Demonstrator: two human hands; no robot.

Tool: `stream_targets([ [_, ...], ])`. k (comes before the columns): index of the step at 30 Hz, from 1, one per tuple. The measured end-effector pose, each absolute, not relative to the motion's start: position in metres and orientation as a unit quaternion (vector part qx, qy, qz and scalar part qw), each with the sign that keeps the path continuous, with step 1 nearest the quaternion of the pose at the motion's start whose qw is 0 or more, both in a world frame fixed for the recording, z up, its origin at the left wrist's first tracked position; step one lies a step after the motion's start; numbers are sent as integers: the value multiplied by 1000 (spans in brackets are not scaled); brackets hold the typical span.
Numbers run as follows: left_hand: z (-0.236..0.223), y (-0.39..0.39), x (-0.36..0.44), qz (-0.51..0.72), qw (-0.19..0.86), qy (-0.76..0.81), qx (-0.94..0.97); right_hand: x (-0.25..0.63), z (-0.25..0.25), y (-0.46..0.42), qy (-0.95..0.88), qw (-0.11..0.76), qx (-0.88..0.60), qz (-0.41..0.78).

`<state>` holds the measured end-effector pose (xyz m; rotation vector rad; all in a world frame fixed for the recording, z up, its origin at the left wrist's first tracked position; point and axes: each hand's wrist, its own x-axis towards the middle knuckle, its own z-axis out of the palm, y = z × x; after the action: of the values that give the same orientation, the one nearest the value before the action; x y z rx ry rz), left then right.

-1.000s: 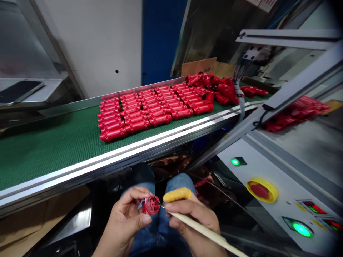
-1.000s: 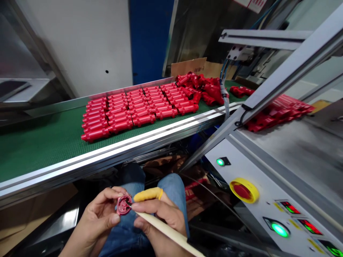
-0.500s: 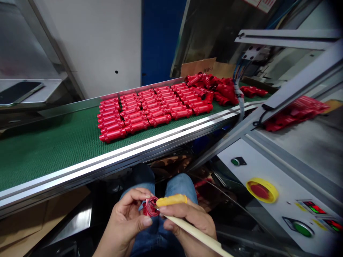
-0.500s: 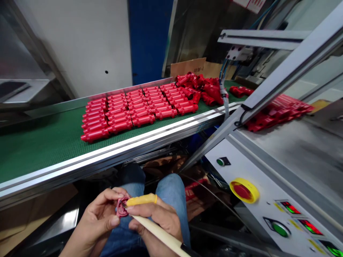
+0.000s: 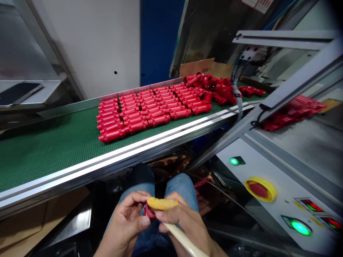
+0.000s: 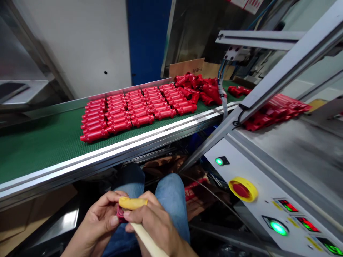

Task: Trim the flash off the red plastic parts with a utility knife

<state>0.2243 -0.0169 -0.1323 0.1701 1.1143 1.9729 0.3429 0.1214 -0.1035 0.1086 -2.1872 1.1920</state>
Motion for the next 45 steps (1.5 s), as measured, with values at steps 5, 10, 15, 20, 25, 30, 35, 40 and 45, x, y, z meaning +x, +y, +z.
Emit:
stream_targets([
  [5,-122,-21,224,768,462,436,80,344,-97,134,-822,396,-28,409],
  [10,-122,-20,222,778,433,442,106,355,-83,135,-817,340,-76,460],
  [15,-124,-17,223,784,412,450,115,355,-81,130,-827,336,-24,450],
  [20,-123,-17,223,787,410,445,124,354,-84,132,-833,330,-21,443],
  [25,-123,-16,223,789,408,443,120,357,-85,131,-833,330,-21,444],
  [30,-121,-18,224,781,421,451,99,359,-84,133,-843,284,-37,456],
  [35,-117,-22,223,755,473,451,59,358,-86,139,-882,245,62,398],
  [40,-116,-25,222,745,501,438,46,354,-93,142,-747,354,-120,550],
  [45,-118,-24,218,728,521,443,47,356,-88,145,-690,295,-128,649],
])
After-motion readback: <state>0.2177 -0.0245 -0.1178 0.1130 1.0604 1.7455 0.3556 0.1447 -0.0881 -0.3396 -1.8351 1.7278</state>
